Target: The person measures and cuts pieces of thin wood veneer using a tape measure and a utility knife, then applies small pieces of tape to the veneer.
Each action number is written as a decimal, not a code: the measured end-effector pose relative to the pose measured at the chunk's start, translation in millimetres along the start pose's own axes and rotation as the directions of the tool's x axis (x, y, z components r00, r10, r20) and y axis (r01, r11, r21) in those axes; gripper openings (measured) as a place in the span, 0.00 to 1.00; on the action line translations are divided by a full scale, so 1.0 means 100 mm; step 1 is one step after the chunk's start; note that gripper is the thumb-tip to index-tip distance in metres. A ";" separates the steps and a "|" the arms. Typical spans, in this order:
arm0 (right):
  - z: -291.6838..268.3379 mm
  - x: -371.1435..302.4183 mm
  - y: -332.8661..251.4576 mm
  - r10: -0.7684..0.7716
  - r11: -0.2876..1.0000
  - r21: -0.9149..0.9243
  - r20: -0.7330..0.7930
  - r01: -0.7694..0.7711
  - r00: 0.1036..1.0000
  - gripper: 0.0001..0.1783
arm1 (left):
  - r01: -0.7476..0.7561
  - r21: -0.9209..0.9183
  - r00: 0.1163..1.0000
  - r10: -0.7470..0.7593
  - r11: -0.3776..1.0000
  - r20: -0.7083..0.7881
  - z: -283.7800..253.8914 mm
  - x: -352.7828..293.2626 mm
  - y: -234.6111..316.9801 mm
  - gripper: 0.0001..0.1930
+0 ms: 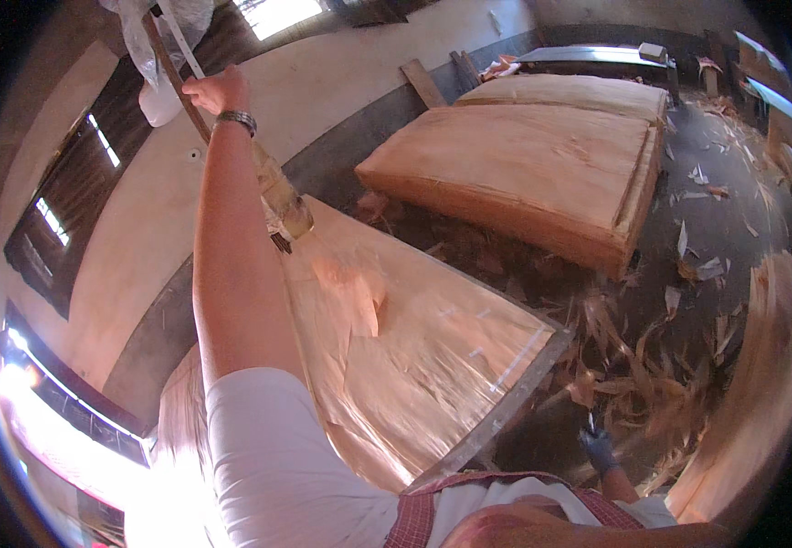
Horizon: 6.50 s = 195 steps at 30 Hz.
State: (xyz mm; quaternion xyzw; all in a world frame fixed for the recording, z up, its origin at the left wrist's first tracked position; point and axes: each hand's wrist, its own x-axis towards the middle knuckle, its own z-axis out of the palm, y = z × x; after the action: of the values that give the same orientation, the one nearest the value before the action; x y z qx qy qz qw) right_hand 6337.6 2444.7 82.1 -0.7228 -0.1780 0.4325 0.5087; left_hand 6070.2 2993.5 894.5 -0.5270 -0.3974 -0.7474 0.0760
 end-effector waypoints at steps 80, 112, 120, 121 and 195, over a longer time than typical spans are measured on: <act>2.46 -1.85 0.60 -0.306 0.909 -0.086 0.524 0.407 0.795 0.12 | 0.439 0.853 -0.034 -0.944 0.280 0.328 -7.13 -7.90 -2.56 0.31; 4.79 -4.21 1.32 0.074 0.932 -0.076 0.997 0.355 0.019 0.14 | 0.818 0.561 -0.061 -0.949 0.130 0.309 -9.52 -5.19 -2.05 0.12; 4.93 -3.82 -0.10 0.115 0.470 -0.456 0.881 0.756 0.459 0.18 | 0.693 0.621 0.089 -0.899 0.365 0.429 -9.55 -5.10 -3.09 0.12; 5.05 -3.75 -0.14 -0.032 0.273 -0.378 0.916 0.885 0.401 0.20 | 0.618 0.678 0.143 -0.904 0.399 0.402 -9.40 -5.03 -3.12 0.13; 8.04 -6.08 -0.29 -0.461 0.654 0.076 0.829 0.753 0.317 0.16 | -0.214 0.565 0.438 -0.438 0.797 0.785 -7.62 -3.75 -6.83 0.23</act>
State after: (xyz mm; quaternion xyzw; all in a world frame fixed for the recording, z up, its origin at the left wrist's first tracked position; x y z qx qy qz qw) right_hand 5352.6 2500.6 290.5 -0.3988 -0.7137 0.4398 0.3717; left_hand 5314.4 2824.5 127.4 -0.7566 -0.6230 -0.1948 -0.0383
